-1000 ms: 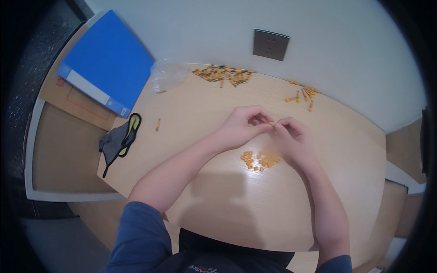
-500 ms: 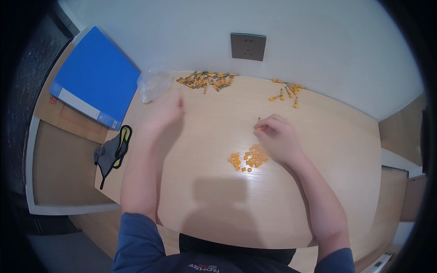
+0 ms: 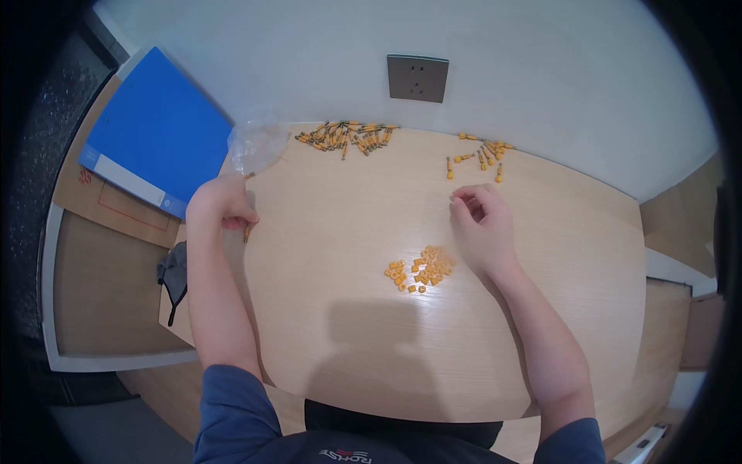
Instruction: The person assembles small yellow plastic connectors by hand, picking up pieces from the desk and snapping them together one by one.
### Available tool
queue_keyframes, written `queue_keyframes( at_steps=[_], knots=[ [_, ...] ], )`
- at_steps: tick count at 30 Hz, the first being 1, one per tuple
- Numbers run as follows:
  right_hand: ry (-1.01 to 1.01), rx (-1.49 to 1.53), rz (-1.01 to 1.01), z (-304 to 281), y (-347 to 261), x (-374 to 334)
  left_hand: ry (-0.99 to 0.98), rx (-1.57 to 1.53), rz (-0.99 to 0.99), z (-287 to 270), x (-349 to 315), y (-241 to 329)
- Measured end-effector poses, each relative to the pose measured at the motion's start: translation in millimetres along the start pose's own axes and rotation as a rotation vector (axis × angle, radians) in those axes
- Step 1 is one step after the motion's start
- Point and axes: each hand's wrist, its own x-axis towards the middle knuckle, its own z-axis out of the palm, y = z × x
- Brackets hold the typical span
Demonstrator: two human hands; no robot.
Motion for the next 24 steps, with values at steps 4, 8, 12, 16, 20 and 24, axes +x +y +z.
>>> queue_keyframes(
  at_steps=[4,8,12,16,20,24],
  knots=[
    [-0.08,0.015,0.025,-2.5,2.2,0.2,-0.018,-0.013,0.021,4.1,2.6,4.3],
    [-0.221,0.063,0.05,-4.1,-7.7,-3.3,-0.029,0.015,0.051,4.9,-2.0,7.9],
    [-0.455,0.117,0.094,-9.0,-9.9,-4.3,-0.054,-0.016,0.065,7.5,1.3,8.5],
    [-0.504,-0.137,-0.172,-16.2,-12.4,-3.8,-0.074,0.037,0.109,15.2,8.8,16.4],
    [-0.64,-0.215,-0.136,-22.2,-21.0,0.6,-0.093,0.102,0.184,13.2,-3.4,31.5],
    [-0.622,-0.168,-0.215,-16.5,-9.1,0.4,-0.057,-0.163,0.344,14.2,-18.9,39.0]
  ],
)
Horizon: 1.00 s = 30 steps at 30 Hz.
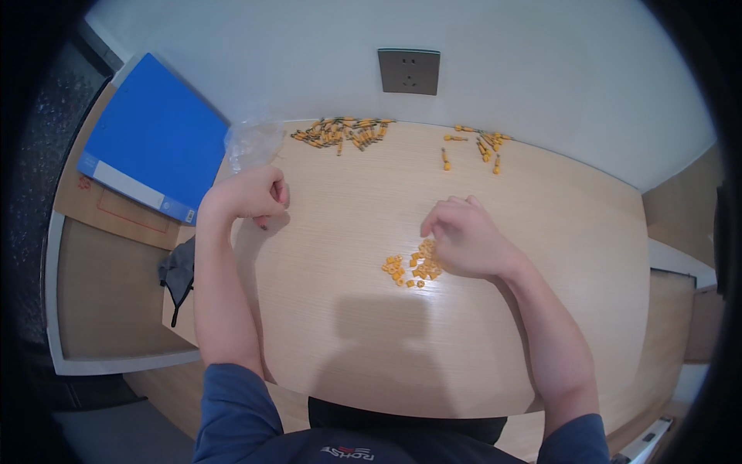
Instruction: The person assembles small yellow plastic connectors by hand, picking up pieces from the desk and snapping them together one by one.
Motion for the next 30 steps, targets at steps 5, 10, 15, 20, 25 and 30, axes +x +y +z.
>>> queue_keyframes(
  at_steps=[5,10,15,20,25,30],
  knots=[
    [0.023,-0.046,-0.034,2.5,3.9,-1.7,0.143,0.25,0.051,-11.3,-17.1,1.1],
    [0.018,-0.074,-0.025,4.3,0.1,0.7,0.105,0.325,0.018,-11.9,-12.9,-17.0],
    [0.025,-0.062,-0.033,3.1,-1.4,0.3,-0.088,0.402,-0.093,-12.4,0.1,-44.6],
    [0.033,-0.071,0.001,2.3,-3.4,-0.7,-0.1,0.359,-0.065,-8.3,15.1,-52.6],
    [0.039,-0.067,-0.022,2.5,-3.3,0.2,-0.128,0.245,0.115,-2.7,26.6,-48.1],
    [0.031,-0.088,-0.014,0.1,-1.1,-1.0,-0.125,-0.121,0.393,32.4,18.9,24.9]
  ],
)
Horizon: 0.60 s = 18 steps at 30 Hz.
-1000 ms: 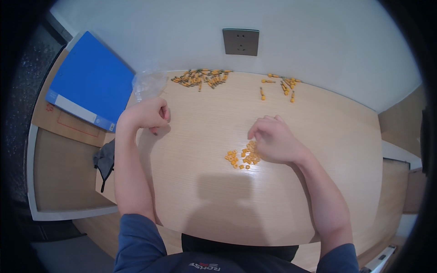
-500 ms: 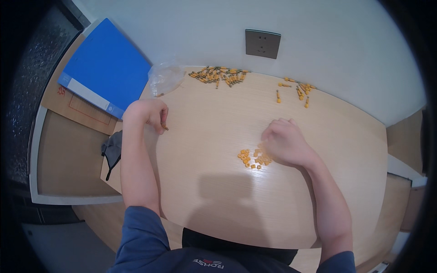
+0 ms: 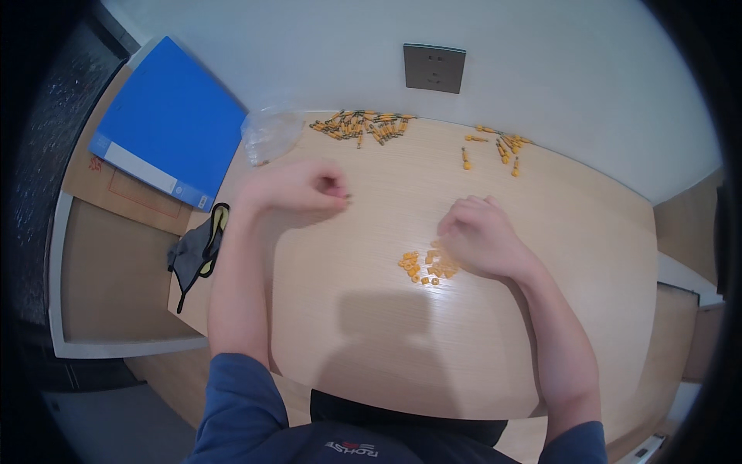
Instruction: The person assembles small yellow plastic connectors by hand, picking up pieces from the desk and snapping them together one by one.
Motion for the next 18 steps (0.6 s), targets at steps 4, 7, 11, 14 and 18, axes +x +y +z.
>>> queue_keyframes(
  at_steps=[4,7,11,14,18],
  knots=[
    [0.009,-0.012,-0.031,1.2,0.8,1.1,-0.023,-0.715,0.229,86.1,45.8,40.9],
    [0.019,-0.002,-0.045,1.1,0.6,1.1,0.084,-0.804,0.316,129.0,63.9,53.1],
    [0.03,0.253,0.234,3.7,-4.5,1.9,0.18,-0.731,0.358,131.6,66.2,44.4],
    [0.133,0.57,0.45,-2.2,-17.1,5.0,0.2,-0.75,0.338,129.0,68.0,41.6],
    [0.293,0.607,0.351,2.7,0.3,5.2,0.187,-0.733,0.326,127.6,63.8,52.4]
  ],
)
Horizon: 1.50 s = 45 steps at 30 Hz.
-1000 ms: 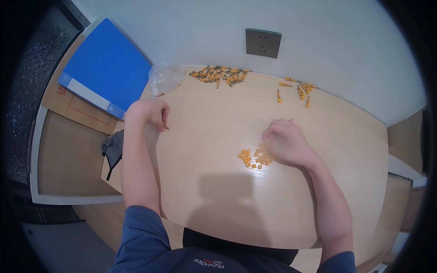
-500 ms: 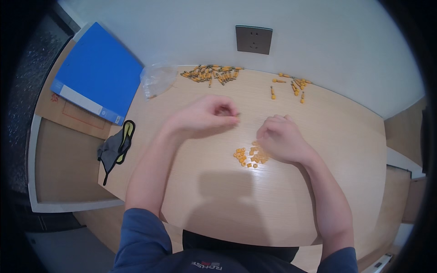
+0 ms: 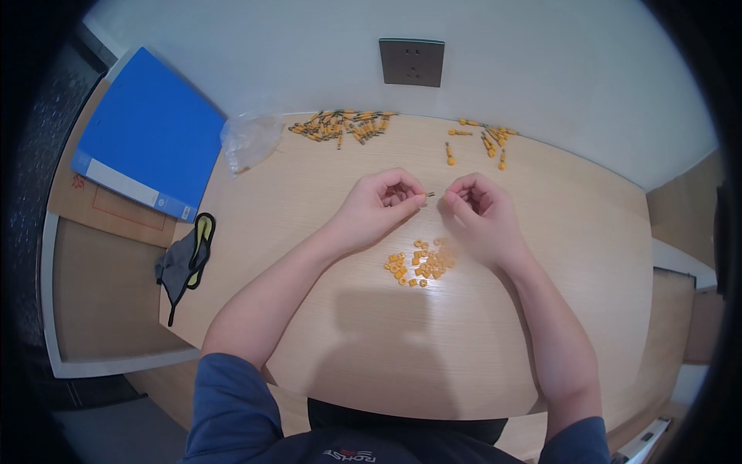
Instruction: The person assembles small yellow plastic connectors by hand, picking up pieces from the desk and snapping them together one by one.
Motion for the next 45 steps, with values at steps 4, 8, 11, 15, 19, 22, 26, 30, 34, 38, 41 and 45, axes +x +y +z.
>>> queue_keyframes(
  at_steps=[4,8,11,15,19,22,26,30,34,38,41,45],
  knots=[
    [-0.019,0.138,0.008,7.5,-3.2,-1.8,0.028,0.045,0.007,3.6,-4.4,-3.5],
    [-0.059,0.152,0.023,9.0,-1.0,-2.8,0.006,0.14,0.029,6.1,-6.2,-1.2],
    [-0.07,0.12,0.02,8.6,-1.5,-2.6,0.013,0.14,0.038,5.5,-6.6,-2.2],
    [-0.027,0.139,0.015,7.9,3.6,-2.4,0.098,0.078,0.064,6.6,-4.3,-7.9],
    [-0.069,0.171,-0.005,6.7,1.1,-1.8,0.065,0.165,0.094,6.5,-6.6,-4.7],
    [-0.078,0.163,0.0,5.6,3.5,-2.0,0.059,0.156,0.07,7.9,-7.6,-3.8],
    [-0.072,0.103,-0.03,6.6,0.5,-3.8,0.049,0.217,0.098,6.8,-8.2,-5.0],
    [-0.045,0.09,0.018,6.8,-2.0,-4.2,0.03,0.189,0.131,7.6,-9.0,-10.2],
    [-0.083,0.003,0.199,-6.5,8.6,-3.8,-0.001,0.148,0.084,9.7,-8.3,-2.6],
    [0.066,0.092,-0.138,10.8,16.4,0.5,0.067,0.123,0.064,5.5,-4.7,-5.2],
    [0.029,0.088,-0.277,12.8,6.0,-2.4,0.05,0.141,0.068,6.1,-7.6,-3.3],
    [-0.057,0.324,0.068,2.4,-2.3,-5.5,0.038,0.183,0.101,7.0,-8.4,-4.3]
  ],
)
